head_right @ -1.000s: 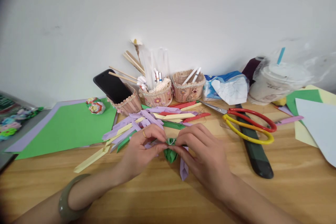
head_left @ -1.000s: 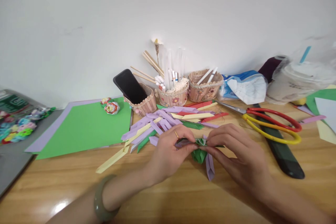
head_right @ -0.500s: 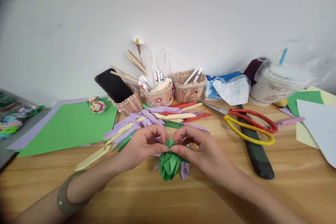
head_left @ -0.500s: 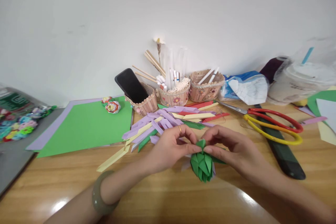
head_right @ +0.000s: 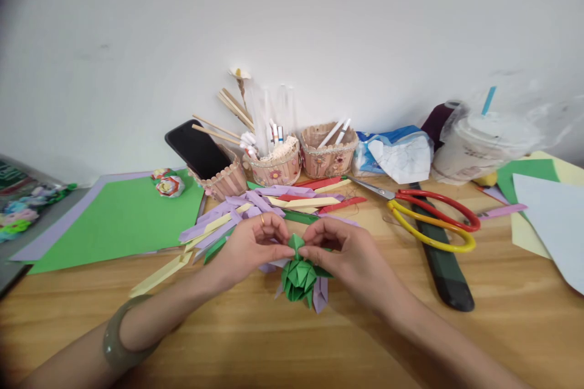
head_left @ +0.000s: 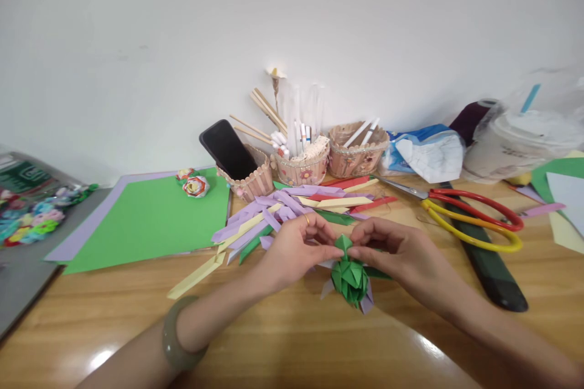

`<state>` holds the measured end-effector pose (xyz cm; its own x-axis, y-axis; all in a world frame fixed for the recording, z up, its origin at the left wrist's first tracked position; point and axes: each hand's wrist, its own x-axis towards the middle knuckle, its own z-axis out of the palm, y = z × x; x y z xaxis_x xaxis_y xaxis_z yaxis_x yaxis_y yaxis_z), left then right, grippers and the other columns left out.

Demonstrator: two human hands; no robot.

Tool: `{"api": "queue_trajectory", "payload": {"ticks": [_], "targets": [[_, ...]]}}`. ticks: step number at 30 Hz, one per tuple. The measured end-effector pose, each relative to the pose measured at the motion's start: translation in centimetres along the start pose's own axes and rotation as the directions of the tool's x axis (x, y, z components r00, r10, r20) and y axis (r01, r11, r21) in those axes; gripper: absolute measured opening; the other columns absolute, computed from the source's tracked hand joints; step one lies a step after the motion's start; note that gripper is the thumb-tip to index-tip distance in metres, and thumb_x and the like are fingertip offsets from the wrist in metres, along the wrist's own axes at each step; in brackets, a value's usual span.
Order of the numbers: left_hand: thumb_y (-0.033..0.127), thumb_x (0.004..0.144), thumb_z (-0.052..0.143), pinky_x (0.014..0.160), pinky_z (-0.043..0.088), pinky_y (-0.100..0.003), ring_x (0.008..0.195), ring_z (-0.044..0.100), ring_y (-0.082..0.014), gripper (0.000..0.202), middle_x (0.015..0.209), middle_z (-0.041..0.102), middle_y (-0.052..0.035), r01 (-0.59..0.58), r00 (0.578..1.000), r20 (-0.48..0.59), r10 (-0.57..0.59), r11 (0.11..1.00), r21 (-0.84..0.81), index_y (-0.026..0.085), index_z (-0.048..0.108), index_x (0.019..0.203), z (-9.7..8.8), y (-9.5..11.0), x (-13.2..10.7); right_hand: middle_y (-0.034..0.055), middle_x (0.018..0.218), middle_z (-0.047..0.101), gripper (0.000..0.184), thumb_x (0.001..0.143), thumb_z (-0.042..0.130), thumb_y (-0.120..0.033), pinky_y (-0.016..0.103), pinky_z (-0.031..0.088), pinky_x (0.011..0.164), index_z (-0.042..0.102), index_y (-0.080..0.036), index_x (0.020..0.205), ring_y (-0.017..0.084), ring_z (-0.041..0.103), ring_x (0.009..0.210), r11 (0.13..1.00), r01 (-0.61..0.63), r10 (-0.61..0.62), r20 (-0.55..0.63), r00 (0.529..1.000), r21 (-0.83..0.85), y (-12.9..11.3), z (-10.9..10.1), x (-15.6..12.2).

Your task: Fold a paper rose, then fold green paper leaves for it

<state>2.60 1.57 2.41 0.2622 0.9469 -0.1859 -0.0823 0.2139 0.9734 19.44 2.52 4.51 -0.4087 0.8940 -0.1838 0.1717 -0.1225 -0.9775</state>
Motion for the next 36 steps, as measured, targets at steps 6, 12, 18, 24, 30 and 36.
{"api": "queue_trajectory", "payload": {"ticks": [6,12,18,24,30,36], "targets": [[0.024,0.045,0.08,0.06,0.042,-0.024,0.056,0.052,-0.0077,0.033,0.061,0.059,0.0025,0.129,0.992,0.012,-0.128,0.989,-0.069,0.012,0.056,0.065,-0.1,0.0,0.2,-0.0043,0.058,0.055,0.028,0.056,0.076,-0.033,0.021,0.036,0.05,0.056,-0.015,0.066,0.008,0.049,0.054,0.992,-0.125,0.124,0.046,0.991,0.026,0.1,-0.2,0.1],[0.019,0.049,0.078,0.061,0.043,-0.023,0.057,0.056,-0.0083,0.027,0.064,0.063,0.0007,0.201,0.978,0.066,-0.196,0.976,-0.085,0.012,0.058,0.065,-0.2,0.0,0.1,-0.0014,0.063,0.06,0.024,0.062,0.071,-0.032,0.022,0.038,0.054,0.058,-0.015,0.075,0.009,0.051,0.057,0.984,-0.177,0.173,0.15,0.973,0.011,0.6,-0.7,0.3],[0.014,0.05,0.076,0.06,0.042,-0.022,0.056,0.055,-0.0073,0.024,0.061,0.062,0.0019,0.209,0.977,0.046,-0.206,0.977,-0.05,0.011,0.057,0.064,-0.2,0.1,0.2,-0.0012,0.062,0.058,0.021,0.065,0.066,-0.032,0.021,0.038,0.05,0.057,-0.015,0.073,0.009,0.051,0.055,0.995,-0.097,0.1,0.106,0.989,-0.032,0.9,-0.3,0.1],[0.01,0.051,0.072,0.055,0.04,-0.02,0.053,0.051,-0.0061,0.021,0.057,0.057,0.0046,0.132,0.991,0.023,-0.132,0.991,-0.006,0.013,0.054,0.062,0.0,0.1,0.2,-0.0008,0.06,0.057,0.012,0.069,0.059,-0.027,0.021,0.039,0.048,0.055,-0.016,0.067,0.01,0.051,0.054,0.984,0.026,-0.015,0.066,0.998,-0.176,1.0,0.0,0.0],[0.015,0.057,0.067,0.053,0.04,-0.021,0.053,0.05,-0.0075,0.014,0.058,0.056,0.0026,0.048,0.999,-0.007,-0.047,0.996,0.07,0.013,0.054,0.061,0.1,-0.4,-0.1,0.0005,0.061,0.06,0.011,0.072,0.056,-0.024,0.023,0.045,0.053,0.054,-0.018,0.063,0.013,0.056,0.057,0.923,0.149,-0.152,0.02,0.988,-0.354,1.2,0.1,-0.4],[0.012,0.069,0.057,0.057,0.041,-0.022,0.059,0.051,-0.0094,0.005,0.063,0.057,0.0018,-0.149,0.982,-0.054,0.184,0.908,0.391,0.015,0.056,0.064,0.4,-0.7,-1.0,0.001,0.063,0.061,0.011,0.078,0.05,-0.019,0.025,0.044,0.056,0.055,-0.019,0.068,0.013,0.057,0.058,0.732,0.355,-0.414,0.035,0.91,-0.581,1.8,0.1,-0.9]]}}
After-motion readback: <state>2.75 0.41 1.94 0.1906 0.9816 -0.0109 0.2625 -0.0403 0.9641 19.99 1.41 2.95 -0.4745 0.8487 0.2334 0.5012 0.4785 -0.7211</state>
